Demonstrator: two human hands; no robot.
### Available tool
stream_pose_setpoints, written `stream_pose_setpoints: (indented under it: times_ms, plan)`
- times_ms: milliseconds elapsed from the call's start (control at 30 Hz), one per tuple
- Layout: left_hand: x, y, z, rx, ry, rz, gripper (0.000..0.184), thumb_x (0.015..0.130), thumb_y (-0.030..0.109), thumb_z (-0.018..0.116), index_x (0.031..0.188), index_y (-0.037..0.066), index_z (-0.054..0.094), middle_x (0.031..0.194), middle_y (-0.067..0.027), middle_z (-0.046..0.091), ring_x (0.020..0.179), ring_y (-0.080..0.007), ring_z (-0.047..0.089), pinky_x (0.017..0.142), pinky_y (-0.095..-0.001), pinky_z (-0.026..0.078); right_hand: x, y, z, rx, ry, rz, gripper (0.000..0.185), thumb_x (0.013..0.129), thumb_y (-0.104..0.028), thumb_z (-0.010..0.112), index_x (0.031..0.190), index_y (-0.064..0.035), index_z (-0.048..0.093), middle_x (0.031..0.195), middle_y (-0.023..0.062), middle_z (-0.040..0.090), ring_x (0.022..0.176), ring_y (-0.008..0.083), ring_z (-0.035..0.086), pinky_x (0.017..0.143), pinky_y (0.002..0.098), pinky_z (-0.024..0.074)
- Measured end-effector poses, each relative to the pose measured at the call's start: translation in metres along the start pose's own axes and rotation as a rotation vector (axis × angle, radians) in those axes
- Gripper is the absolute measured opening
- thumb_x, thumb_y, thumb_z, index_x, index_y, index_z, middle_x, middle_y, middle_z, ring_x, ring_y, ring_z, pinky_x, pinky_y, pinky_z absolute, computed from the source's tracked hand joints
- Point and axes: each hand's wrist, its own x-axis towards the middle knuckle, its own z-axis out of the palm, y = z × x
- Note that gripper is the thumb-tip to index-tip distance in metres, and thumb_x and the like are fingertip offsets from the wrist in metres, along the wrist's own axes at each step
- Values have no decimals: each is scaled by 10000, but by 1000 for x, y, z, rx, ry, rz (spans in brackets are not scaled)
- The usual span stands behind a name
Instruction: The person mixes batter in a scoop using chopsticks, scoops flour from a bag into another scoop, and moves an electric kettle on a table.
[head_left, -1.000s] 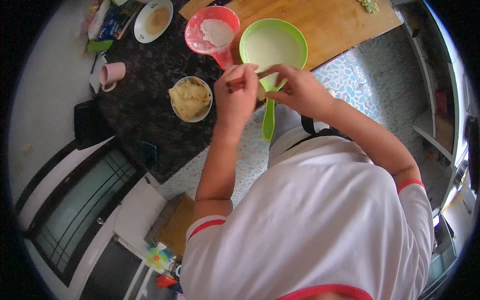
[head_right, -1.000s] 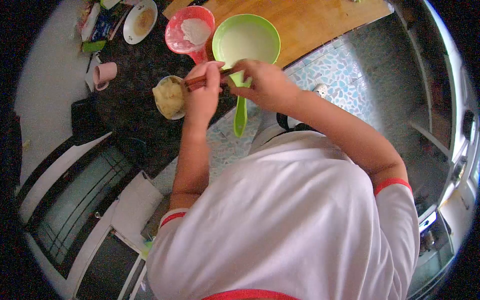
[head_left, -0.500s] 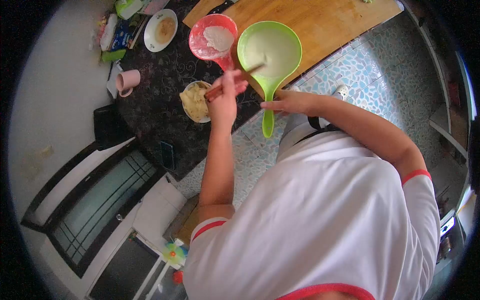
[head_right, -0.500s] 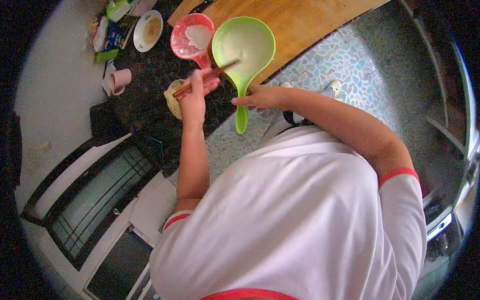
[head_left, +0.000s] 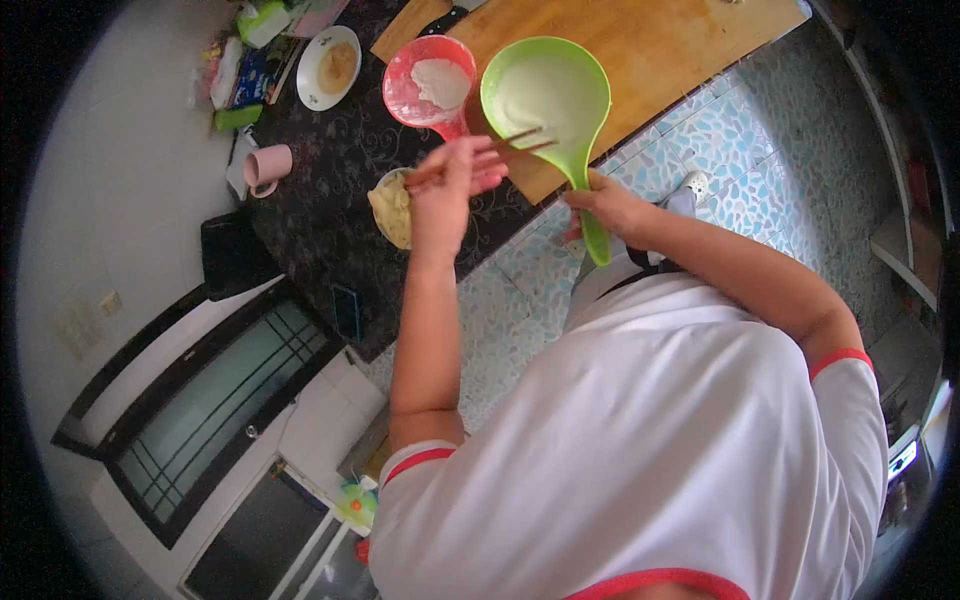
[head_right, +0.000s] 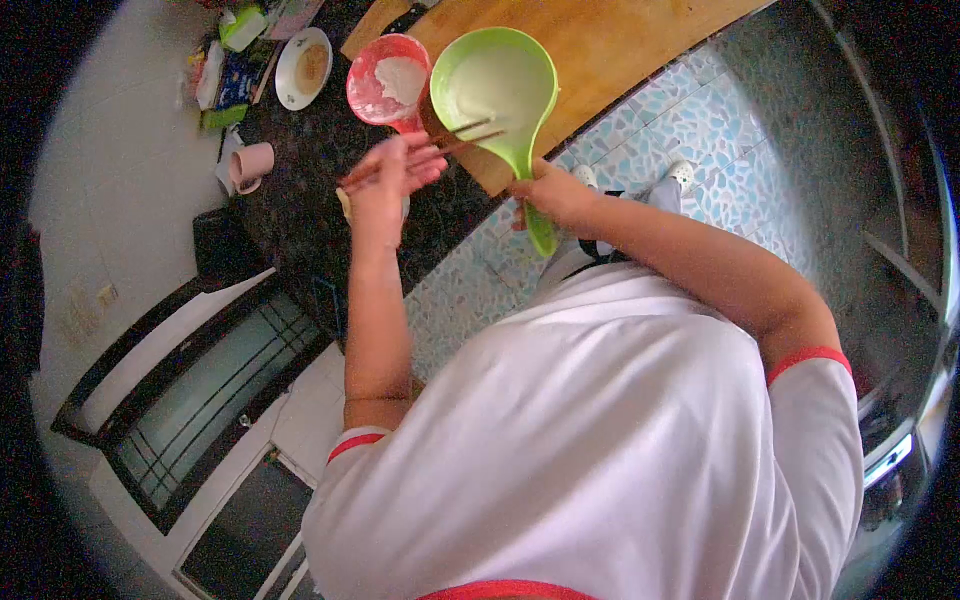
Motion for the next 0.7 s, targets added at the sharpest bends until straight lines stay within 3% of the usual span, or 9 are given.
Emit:
stream_pose_setpoints:
  times_ms: [67,100,200,267,333,400,533,600,700]
  plan:
    - [16,4,-12,-136,96,164,342,909,243,442,992,-74,540,895,-159,612,742,-201,624,674,-281,520,-6,0,-9,-64,36,-14,148,840,-170,506,923,-56,462,679,27,478,589,146,508,545,268,447]
    - [20,3,-14,-55,144,208,344,910,235,439,984,-86,540,902,-161,611,736,-204,625,669,-276,523,-4,-2,-18,-142,49,-28,155,837,-177,506,920,-51,468,663,29,480,576,146,510,530,274,444]
    - [15,0,-5,47,-149,85,360,911,244,431,985,-91,541,902,-158,612,740,-202,623,675,-275,521,-4,-6,-36,-276,76,-80,176,846,-207,499,912,-45,480,651,24,475,545,123,484,483,269,421]
    - [23,8,-7,-84,7,89,359,883,248,486,1005,-84,549,893,-164,612,759,-211,624,697,-273,519,-6,-9,-45,-372,88,-76,160,857,-208,503,922,-65,476,649,-1,442,544,91,451,470,240,400]
    - [33,3,-10,60,80,132,361,879,248,497,1005,-86,551,900,-165,612,764,-213,624,694,-278,520,-8,-11,-53,-470,115,-76,213,854,-236,505,928,-37,489,630,19,470,514,108,466,464,261,408]
    - [23,7,0,47,-153,17,351,880,239,498,1004,-84,552,900,-165,612,759,-206,622,691,-279,519,-9,-13,-59,-515,116,-167,270,840,-247,505,933,5,495,603,67,526,480,148,505,459,305,421]
    - [43,3,-7,-10,18,149,342,882,235,495,1001,-81,550,926,-169,605,788,-220,621,714,-288,522,-17,-19,-57,-542,136,-185,286,841,-243,504,967,13,495,589,71,528,476,151,506,466,306,426]
    - [33,6,3,37,-188,17,343,886,226,488,1018,-87,535,937,-167,603,807,-221,617,712,-300,524,-15,-21,-60,-549,136,-182,292,841,-240,502,983,14,497,578,74,526,475,154,514,469,306,429]
    - [40,12,6,-38,-67,111,341,884,216,493,1012,-97,534,951,-171,600,813,-224,616,726,-304,521,-20,-25,-57,-583,161,-185,293,840,-237,502,989,16,500,576,83,527,480,161,529,473,309,434]
